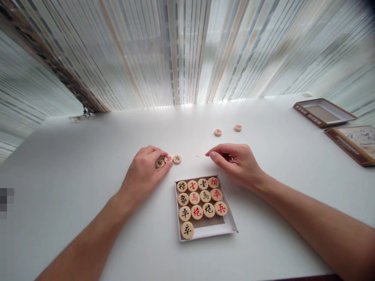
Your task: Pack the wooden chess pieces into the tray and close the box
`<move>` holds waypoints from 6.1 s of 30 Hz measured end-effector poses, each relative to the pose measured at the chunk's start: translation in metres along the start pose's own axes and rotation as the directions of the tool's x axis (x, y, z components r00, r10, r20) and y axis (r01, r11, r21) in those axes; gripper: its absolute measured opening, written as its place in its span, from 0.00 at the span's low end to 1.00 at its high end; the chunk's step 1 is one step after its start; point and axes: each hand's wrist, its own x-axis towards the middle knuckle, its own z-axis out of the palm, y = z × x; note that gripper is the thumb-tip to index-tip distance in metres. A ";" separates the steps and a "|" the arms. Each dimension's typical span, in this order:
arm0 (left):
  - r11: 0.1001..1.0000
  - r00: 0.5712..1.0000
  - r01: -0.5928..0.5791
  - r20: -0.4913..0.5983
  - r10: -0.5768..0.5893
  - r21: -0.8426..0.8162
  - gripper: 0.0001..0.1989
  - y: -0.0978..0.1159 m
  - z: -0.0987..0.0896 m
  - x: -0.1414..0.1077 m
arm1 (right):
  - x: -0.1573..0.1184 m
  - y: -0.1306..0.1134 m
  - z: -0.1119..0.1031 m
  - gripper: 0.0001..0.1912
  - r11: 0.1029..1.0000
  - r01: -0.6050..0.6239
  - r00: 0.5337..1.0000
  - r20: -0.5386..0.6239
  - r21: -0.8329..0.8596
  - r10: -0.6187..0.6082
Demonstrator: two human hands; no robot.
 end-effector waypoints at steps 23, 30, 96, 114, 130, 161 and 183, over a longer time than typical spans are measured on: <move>0.782 0.997 -0.074 -0.034 0.067 -0.618 0.13 0.061 0.000 -0.026 | -0.020 -0.046 0.004 0.12 0.925 -0.195 0.961 0.251 0.325 0.114; 0.689 0.999 0.026 0.036 0.001 -0.725 0.14 0.063 0.002 -0.028 | -0.019 -0.051 0.002 0.13 0.835 -0.340 0.922 0.330 0.432 0.204; 0.767 0.932 -0.360 -0.166 0.322 -0.531 0.18 0.064 -0.004 -0.035 | -0.021 -0.059 0.002 0.22 0.292 -0.748 0.663 0.697 0.596 0.275; 0.745 0.960 -0.275 -0.132 0.246 -0.608 0.16 0.068 -0.008 -0.032 | -0.018 -0.063 -0.003 0.18 0.333 -0.726 0.680 0.702 0.602 0.211; 0.712 0.959 -0.282 -0.157 0.238 -0.643 0.14 0.067 -0.008 -0.034 | -0.018 -0.059 -0.006 0.18 0.272 -0.759 0.643 0.746 0.591 0.174; 0.605 0.997 0.031 -0.020 -0.077 -0.796 0.11 0.072 -0.003 -0.034 | -0.018 -0.060 -0.001 0.13 0.414 -0.557 0.830 0.505 0.720 0.237; 0.669 0.991 0.015 -0.080 -0.111 -0.743 0.16 0.072 -0.002 -0.036 | -0.019 -0.051 0.003 0.12 0.375 -0.557 0.831 0.490 0.741 0.264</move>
